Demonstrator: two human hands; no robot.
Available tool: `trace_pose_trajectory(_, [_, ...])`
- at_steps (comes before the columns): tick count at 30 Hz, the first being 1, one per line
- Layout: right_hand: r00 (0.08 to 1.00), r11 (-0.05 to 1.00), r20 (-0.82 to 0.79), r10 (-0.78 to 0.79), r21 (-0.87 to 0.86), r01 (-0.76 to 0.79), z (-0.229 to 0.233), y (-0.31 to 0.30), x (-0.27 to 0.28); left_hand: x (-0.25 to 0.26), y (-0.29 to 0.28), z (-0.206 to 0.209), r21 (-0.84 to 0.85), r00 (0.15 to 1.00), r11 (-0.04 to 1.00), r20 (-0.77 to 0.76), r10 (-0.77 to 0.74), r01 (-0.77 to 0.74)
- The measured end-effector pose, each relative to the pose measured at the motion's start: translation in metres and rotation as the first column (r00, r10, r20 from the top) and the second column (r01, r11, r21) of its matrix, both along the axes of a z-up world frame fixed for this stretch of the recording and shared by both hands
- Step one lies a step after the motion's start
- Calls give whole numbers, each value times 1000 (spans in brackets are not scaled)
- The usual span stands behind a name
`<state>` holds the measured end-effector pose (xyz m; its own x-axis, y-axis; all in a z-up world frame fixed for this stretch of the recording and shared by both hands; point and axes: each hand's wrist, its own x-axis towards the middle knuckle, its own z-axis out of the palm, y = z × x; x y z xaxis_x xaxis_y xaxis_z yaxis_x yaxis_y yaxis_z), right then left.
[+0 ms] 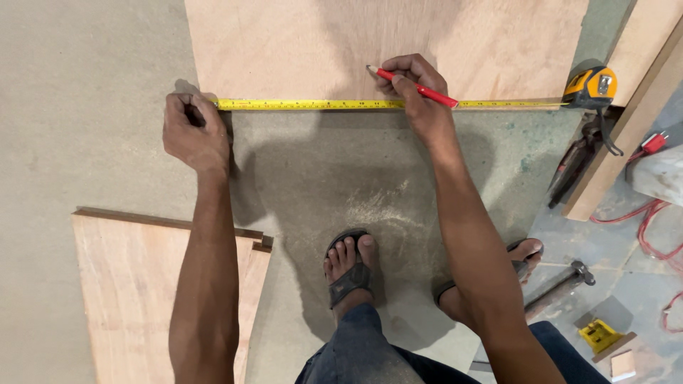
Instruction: The person measures and marks plywood sheets with a tape measure and pencil, then uses a handheld electric saw to cut along the marked lines. The person repeats the measuring, marking, and cutting process on multiple pieces of wood.
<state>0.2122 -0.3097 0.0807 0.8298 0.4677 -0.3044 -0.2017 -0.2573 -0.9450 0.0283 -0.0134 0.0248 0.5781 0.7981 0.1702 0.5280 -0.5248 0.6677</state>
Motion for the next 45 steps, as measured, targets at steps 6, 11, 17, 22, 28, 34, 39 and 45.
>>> trace_pose_trajectory(6, [1000,1000,-29,7,24,-6,-4,-2,3,0,-1,0,-29,1000,999,10,13,-13])
trace_pose_trajectory(11, [998,998,-58,22,62,-18,-5,-5,5,-2,-1,-2,-88,999,996,32,33,-30])
trace_pose_trajectory(17, [999,992,5,50,115,-50,-3,-8,2,-10,-17,3,330,989,933,-11,-148,143])
trace_pose_trajectory(22, [942,998,335,10,59,-32,-8,-23,3,-1,-88,4,315,792,729,-182,-583,608])
trace_pose_trajectory(28, [625,873,780,3,-307,379,-1,-164,65,11,-105,20,250,778,739,-130,-615,626])
trace_pose_trajectory(34, [567,701,774,282,-569,430,3,-283,96,25,-111,24,247,740,709,-56,-670,661])
trace_pose_trajectory(39, [754,634,634,174,-658,407,-3,-289,89,32,-120,22,249,727,693,-77,-682,677])
trace_pose_trajectory(45, [660,714,729,179,-558,422,5,-304,89,33,-124,18,243,739,703,-110,-665,669])
